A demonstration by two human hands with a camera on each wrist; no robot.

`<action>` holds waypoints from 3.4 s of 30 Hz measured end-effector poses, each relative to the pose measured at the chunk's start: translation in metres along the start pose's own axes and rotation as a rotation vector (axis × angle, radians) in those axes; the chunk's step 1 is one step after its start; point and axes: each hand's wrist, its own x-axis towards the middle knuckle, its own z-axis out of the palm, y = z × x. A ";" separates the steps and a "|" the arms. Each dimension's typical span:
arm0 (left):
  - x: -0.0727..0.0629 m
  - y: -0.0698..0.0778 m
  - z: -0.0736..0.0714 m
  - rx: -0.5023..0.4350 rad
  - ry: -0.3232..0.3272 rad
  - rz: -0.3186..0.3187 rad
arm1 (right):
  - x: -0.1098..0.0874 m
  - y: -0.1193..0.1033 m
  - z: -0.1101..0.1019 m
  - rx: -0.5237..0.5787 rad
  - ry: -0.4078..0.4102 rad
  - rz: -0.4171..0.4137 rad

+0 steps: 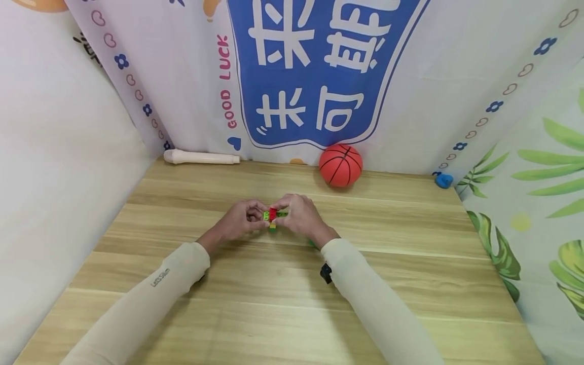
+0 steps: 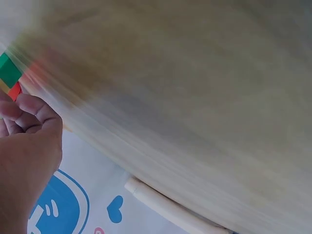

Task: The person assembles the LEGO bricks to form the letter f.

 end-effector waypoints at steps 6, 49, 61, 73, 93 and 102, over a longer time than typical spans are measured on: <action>-0.002 0.004 0.001 0.045 0.004 -0.003 | -0.002 -0.001 0.002 0.005 0.007 0.027; -0.001 0.002 -0.001 -0.035 -0.024 -0.066 | -0.067 0.043 -0.024 -0.099 0.102 0.023; 0.000 0.002 -0.002 -0.029 -0.028 -0.046 | -0.107 0.070 -0.029 -0.111 0.025 0.104; -0.002 0.001 -0.001 -0.034 -0.016 -0.039 | -0.105 0.068 -0.020 -0.181 0.043 0.072; -0.003 0.004 0.000 -0.031 -0.008 -0.061 | -0.103 0.063 -0.023 -0.199 0.023 0.095; -0.006 0.005 0.000 -0.037 -0.012 -0.047 | -0.094 0.052 -0.031 -0.187 0.089 0.094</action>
